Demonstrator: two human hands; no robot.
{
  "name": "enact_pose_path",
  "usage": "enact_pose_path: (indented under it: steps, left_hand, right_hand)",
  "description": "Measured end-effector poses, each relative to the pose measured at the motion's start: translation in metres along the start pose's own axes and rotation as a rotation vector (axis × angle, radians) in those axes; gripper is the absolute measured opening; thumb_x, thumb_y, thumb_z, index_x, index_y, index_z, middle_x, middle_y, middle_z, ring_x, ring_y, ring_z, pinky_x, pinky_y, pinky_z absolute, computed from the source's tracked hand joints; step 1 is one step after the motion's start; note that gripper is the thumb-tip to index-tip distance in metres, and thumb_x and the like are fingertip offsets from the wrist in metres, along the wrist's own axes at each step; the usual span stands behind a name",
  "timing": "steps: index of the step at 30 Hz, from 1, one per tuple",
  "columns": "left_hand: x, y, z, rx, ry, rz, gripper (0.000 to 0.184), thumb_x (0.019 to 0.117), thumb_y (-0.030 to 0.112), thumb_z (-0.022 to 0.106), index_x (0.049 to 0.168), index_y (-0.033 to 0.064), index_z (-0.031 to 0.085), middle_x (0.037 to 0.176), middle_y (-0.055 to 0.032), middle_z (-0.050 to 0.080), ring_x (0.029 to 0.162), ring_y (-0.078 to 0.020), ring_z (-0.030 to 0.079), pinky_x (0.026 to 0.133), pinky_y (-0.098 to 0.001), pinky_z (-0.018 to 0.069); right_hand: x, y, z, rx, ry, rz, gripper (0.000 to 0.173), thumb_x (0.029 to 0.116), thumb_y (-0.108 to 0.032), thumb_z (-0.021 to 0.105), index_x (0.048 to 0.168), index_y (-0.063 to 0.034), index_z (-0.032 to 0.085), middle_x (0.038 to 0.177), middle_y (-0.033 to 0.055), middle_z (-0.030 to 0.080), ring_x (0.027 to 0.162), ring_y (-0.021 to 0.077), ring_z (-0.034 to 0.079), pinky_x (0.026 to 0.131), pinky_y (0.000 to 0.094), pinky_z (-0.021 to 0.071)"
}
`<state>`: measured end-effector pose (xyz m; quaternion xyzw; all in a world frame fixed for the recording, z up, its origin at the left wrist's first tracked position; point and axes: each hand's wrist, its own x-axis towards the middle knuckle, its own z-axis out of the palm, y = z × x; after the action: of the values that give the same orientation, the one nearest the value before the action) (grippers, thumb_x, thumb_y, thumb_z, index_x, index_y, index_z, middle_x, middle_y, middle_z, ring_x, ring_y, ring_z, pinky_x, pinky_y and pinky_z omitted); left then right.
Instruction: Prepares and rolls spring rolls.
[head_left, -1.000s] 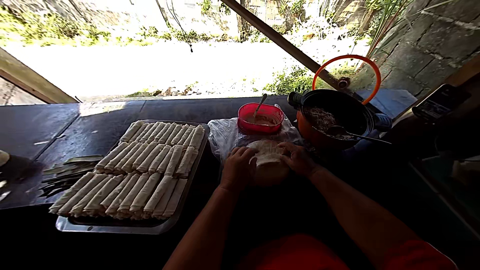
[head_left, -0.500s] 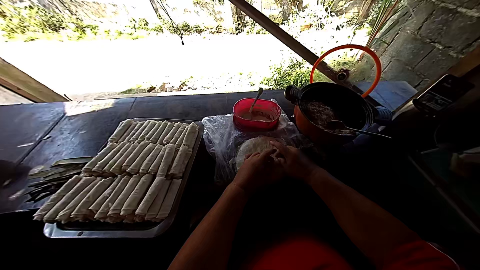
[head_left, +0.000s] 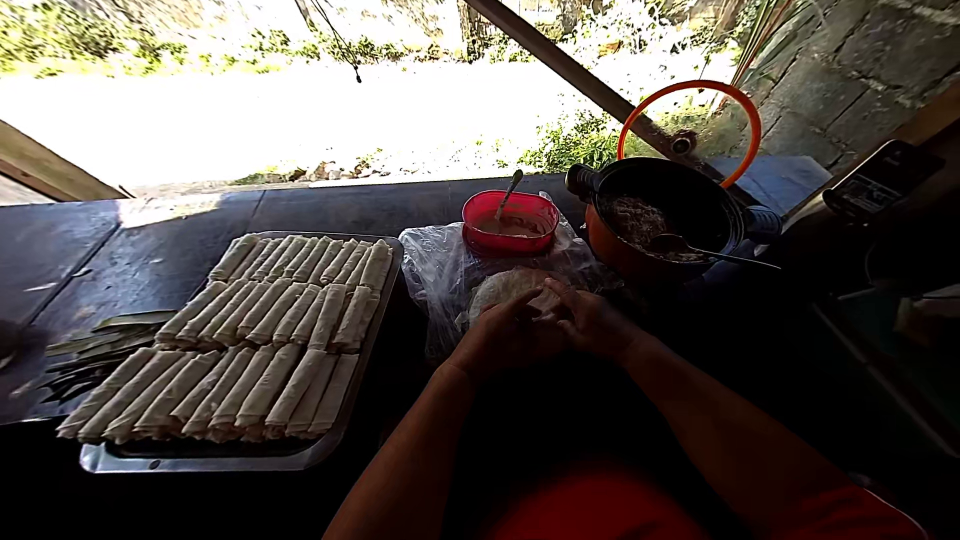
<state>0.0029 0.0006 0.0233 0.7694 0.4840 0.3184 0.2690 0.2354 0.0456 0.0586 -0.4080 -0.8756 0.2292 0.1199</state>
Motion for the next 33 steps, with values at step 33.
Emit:
enact_pose_path:
  steps: [33]
  left_hand:
    - [-0.024, -0.008, -0.008, 0.404, 0.156, 0.099, 0.045, 0.1012, 0.030, 0.056, 0.146, 0.0255, 0.055, 0.111, 0.0112, 0.076, 0.102, -0.0082, 0.068, 0.103, -0.0452, 0.0462]
  right_hand:
    - [0.016, 0.006, 0.009, 0.241, -0.089, -0.069, 0.061, 0.0964, -0.010, 0.065, 0.154, -0.0122, 0.045, 0.114, 0.0046, 0.072, 0.107, 0.0126, 0.068, 0.102, 0.0315, 0.0537]
